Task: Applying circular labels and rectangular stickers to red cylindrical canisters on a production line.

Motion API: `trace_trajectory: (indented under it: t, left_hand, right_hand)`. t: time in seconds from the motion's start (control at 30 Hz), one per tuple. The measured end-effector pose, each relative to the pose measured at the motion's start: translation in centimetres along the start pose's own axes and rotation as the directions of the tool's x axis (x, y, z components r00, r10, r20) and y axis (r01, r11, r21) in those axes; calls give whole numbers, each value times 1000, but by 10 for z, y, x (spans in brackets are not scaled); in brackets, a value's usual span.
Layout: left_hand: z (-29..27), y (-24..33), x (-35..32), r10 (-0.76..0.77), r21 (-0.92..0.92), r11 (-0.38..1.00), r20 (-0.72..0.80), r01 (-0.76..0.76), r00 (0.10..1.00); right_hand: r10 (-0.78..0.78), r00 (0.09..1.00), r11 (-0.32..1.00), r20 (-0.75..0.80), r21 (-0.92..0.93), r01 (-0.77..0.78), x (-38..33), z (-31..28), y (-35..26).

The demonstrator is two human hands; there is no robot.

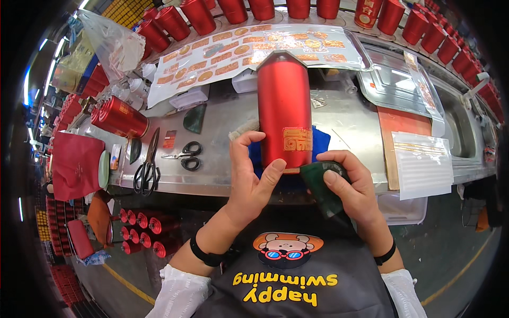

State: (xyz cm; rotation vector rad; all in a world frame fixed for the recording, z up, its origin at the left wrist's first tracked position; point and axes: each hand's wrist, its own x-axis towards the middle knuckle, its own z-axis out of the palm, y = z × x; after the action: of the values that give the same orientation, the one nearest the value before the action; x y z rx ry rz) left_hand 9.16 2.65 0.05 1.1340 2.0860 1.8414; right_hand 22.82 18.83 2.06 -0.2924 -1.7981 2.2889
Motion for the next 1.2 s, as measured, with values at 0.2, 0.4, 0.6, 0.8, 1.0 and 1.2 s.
trace_trajectory:
  t: [0.2,0.4,0.6,0.8,1.0,1.2]
  left_hand:
    - [1,1,3,25,82,996,-1,-25,1000]
    - [2,9,1,-51,97,994,9,49,999]
    - [-1,10,3,268,376,877,137,-300,954]
    - [-2,3,4,228,225,943,90,-243,969]
    - [-2,3,2,212,236,944,93,-229,973]
    - [-2,5,3,216,256,938,101,-235,971]
  right_hand:
    - [2,1000,1000,-2,1,-2,-1,0,-2]
    - [10,1000,1000,1,-13,-10,-1,2,-3]
    - [-26,1000,999,16,-18,27,-4,0,-4]
    - [-325,943,823,73,-470,320,-3,-6,-6]
    - [-416,844,294,338,-828,477,-2,3,1]
    - [-458,809,281,370,-803,526,1,3,3]
